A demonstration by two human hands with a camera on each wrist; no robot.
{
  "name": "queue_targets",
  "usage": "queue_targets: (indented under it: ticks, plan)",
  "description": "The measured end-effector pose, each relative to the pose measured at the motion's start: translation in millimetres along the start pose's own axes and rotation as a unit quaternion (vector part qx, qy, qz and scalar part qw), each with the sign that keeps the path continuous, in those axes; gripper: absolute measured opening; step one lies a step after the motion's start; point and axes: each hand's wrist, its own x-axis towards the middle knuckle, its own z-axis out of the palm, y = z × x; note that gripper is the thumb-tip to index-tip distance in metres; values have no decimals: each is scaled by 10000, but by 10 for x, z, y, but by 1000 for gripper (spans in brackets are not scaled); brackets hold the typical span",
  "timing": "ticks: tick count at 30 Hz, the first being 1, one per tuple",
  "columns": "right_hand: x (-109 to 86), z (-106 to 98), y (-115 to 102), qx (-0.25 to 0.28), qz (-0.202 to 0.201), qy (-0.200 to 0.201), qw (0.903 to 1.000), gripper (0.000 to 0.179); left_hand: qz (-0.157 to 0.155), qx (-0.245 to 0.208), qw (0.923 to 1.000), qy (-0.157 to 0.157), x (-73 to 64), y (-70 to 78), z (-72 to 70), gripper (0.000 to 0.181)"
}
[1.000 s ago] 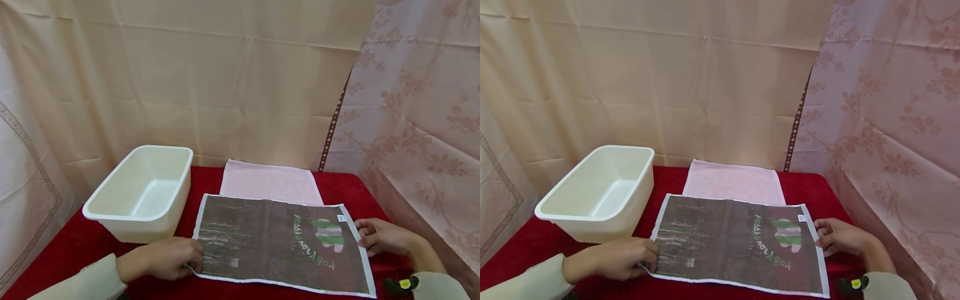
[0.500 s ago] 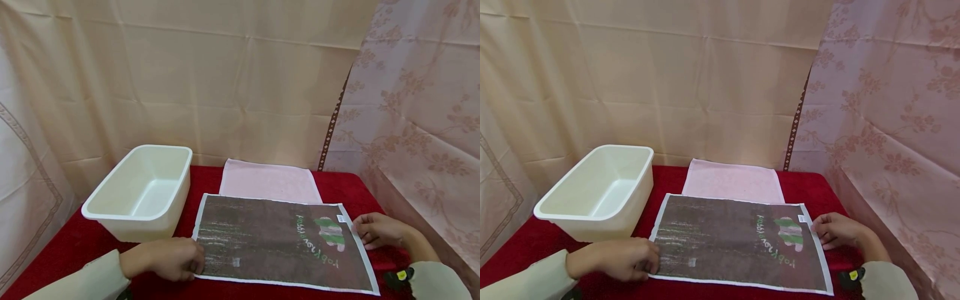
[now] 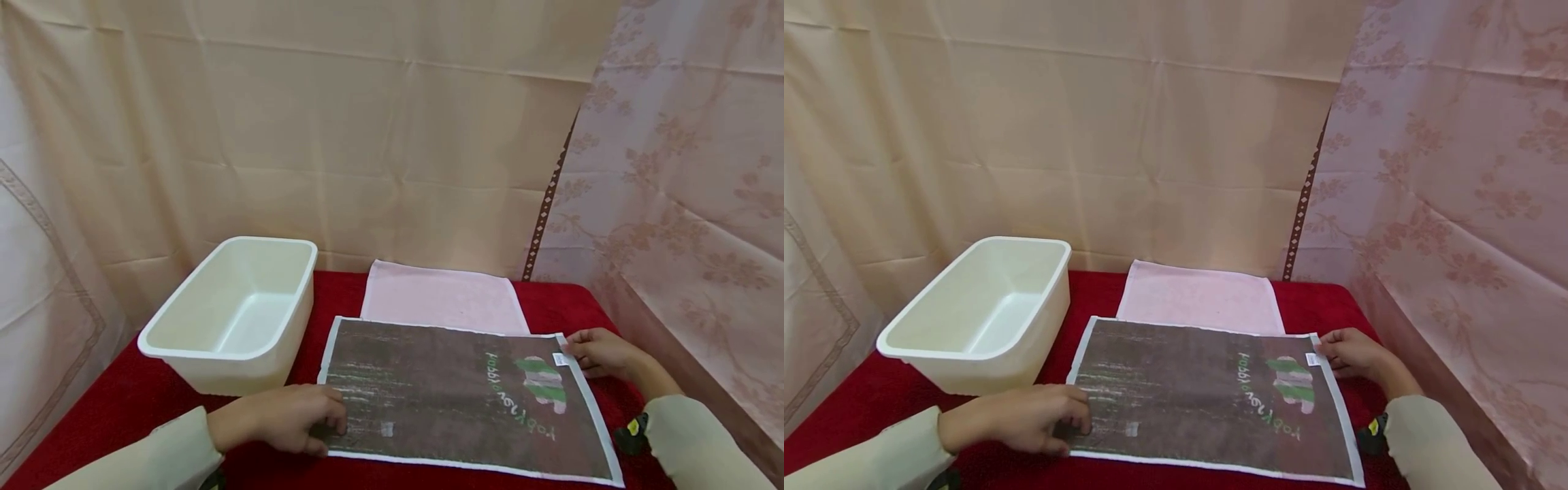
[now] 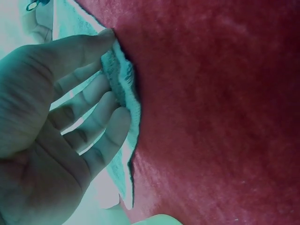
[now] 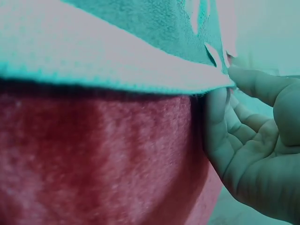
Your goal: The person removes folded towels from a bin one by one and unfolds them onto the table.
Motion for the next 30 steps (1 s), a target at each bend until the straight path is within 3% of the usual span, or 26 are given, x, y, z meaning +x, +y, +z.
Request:
queue_targets:
  ticks: [12,20,25,30]
  plan:
    - [25,-97,-15,-50,-57,147,9999,12,-416,-377,9981,-245,45,24,10,26]
    - [26,-61,3,-239,-15,438,9988,17,-295,-302,9989,-218,59,14,-26,25]
    - [2,-79,12,-226,-22,563,9982,19,-127,-369,9992,-61,90,-10,-66,17]
    - [-64,-77,-21,-177,-95,739,9971,20,-140,-347,9987,339,131,-24,-121,11]
